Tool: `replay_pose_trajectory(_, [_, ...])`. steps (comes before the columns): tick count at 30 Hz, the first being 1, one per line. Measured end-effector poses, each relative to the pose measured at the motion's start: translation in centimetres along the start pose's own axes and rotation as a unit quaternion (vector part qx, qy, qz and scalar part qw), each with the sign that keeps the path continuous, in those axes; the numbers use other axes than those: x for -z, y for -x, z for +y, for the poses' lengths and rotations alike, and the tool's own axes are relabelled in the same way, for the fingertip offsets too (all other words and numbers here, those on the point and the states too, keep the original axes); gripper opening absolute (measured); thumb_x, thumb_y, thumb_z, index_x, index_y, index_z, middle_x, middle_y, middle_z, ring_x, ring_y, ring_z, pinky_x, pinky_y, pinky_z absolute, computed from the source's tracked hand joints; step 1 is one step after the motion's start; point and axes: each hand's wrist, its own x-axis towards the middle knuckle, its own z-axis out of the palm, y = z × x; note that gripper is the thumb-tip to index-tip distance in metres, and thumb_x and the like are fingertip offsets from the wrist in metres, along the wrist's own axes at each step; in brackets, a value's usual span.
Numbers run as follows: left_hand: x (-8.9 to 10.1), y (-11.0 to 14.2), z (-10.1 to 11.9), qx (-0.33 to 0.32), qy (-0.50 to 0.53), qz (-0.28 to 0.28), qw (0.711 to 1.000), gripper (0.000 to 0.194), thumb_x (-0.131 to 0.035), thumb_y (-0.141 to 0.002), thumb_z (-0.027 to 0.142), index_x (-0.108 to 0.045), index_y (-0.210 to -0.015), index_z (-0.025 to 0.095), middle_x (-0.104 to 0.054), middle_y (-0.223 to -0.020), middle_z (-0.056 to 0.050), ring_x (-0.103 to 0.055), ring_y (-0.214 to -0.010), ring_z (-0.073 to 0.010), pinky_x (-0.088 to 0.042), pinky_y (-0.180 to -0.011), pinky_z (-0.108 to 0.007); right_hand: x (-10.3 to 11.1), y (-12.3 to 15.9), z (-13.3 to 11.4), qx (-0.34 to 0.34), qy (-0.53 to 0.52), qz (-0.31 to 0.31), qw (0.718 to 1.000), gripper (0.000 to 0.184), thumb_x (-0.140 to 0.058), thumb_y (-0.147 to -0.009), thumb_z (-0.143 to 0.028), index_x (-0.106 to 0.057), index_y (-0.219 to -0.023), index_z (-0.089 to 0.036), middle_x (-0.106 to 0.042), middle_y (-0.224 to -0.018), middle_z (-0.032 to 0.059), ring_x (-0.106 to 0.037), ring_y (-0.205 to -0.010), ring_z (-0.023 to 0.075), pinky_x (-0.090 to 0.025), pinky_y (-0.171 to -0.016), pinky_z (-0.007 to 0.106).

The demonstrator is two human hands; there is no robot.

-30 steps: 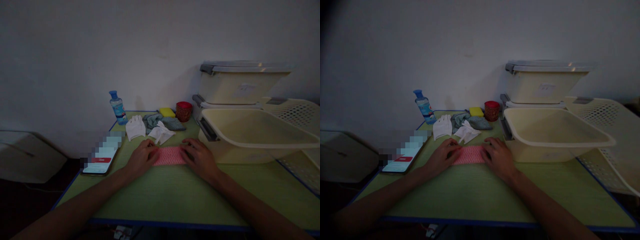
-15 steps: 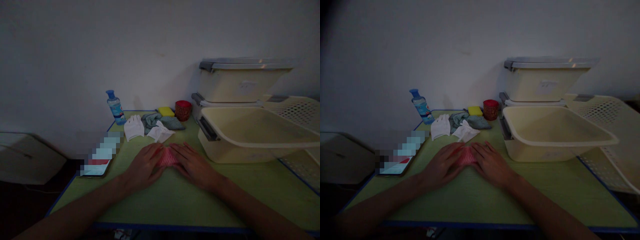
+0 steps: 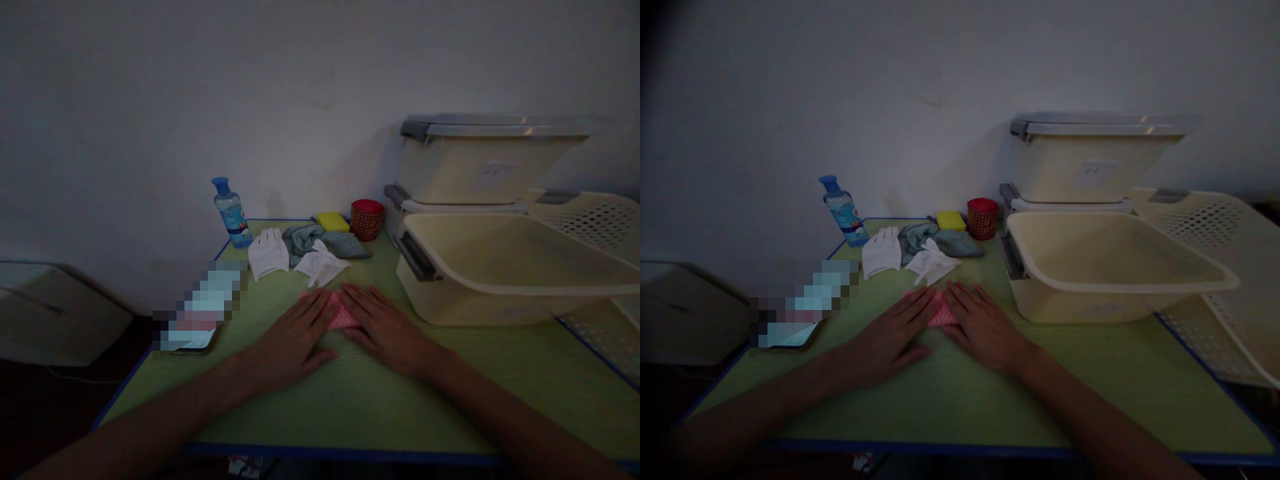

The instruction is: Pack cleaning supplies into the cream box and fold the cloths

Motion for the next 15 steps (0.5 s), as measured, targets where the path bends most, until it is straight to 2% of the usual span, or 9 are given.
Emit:
replay_pose_trajectory(5, [0.1, 0.2, -0.1, 0.007, 0.005, -0.021, 1.0, 0.063, -0.041, -0.088, 0.044, -0.018, -0.14, 0.017, -0.018, -0.147, -0.014, -0.011, -0.137, -0.024, -0.015, -0.11, -0.044, 0.0, 0.1, 0.2, -0.008, -0.019, -0.029, 0.999, 0.059, -0.036, -0.09, -0.043, -0.029, -0.137, -0.009, -0.028, -0.143, 0.0152, -0.026, -0.131, 0.0266, -0.025, -0.106, 0.05])
replay_pose_trajectory(15, [0.9, 0.3, -1.5, -0.016, 0.018, -0.077, 0.997, 0.07, -0.038, -0.085, 0.055, -0.018, -0.14, 0.016, -0.016, -0.147, -0.014, -0.012, -0.136, -0.0252, -0.015, -0.11, -0.042, 0.2, 0.3, 0.2, -0.017, -0.056, -0.043, 0.997, 0.061, -0.033, -0.089, -0.047, -0.027, -0.138, -0.012, -0.03, -0.142, 0.0145, -0.027, -0.131, 0.0257, -0.024, -0.105, 0.051])
